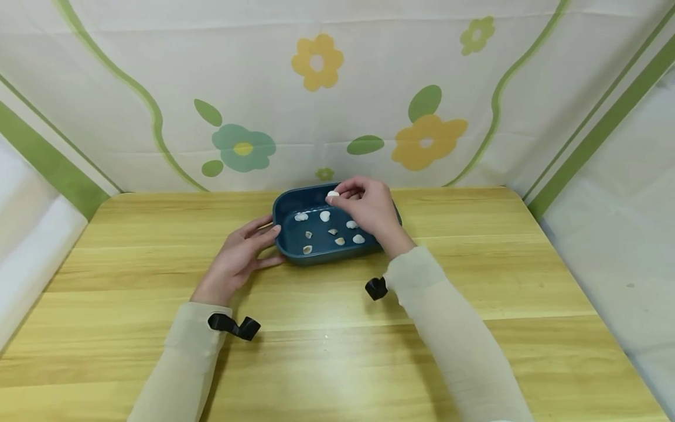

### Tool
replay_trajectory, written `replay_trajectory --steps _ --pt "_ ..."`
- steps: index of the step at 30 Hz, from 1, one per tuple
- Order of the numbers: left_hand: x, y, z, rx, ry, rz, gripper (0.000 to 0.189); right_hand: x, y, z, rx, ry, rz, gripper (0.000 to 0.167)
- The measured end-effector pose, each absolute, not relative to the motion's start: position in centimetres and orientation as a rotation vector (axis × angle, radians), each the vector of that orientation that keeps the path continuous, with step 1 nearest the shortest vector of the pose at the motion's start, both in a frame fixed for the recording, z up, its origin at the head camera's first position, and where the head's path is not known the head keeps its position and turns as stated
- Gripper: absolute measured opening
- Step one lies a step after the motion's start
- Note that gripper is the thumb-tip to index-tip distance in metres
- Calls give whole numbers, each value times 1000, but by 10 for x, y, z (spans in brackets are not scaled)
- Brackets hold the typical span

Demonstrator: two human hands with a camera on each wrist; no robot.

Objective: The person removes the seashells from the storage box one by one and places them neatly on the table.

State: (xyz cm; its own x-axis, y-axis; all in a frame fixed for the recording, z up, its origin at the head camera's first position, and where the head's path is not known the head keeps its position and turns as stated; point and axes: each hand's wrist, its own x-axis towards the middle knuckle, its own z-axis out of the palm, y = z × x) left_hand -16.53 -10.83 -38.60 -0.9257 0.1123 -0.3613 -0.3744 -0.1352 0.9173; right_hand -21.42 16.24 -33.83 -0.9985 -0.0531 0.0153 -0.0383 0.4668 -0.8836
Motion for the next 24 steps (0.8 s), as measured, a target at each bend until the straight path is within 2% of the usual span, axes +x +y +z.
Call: replay_trajectory --steps 11,24 --pt "-167 -109 -384 -280 1792 2140 60 -168 161 -331 -173 2598 -1601 25" --pt "-167 -108 -388 -291 1814 2119 59 -122 148 -343 -259 2523 -1617 20"
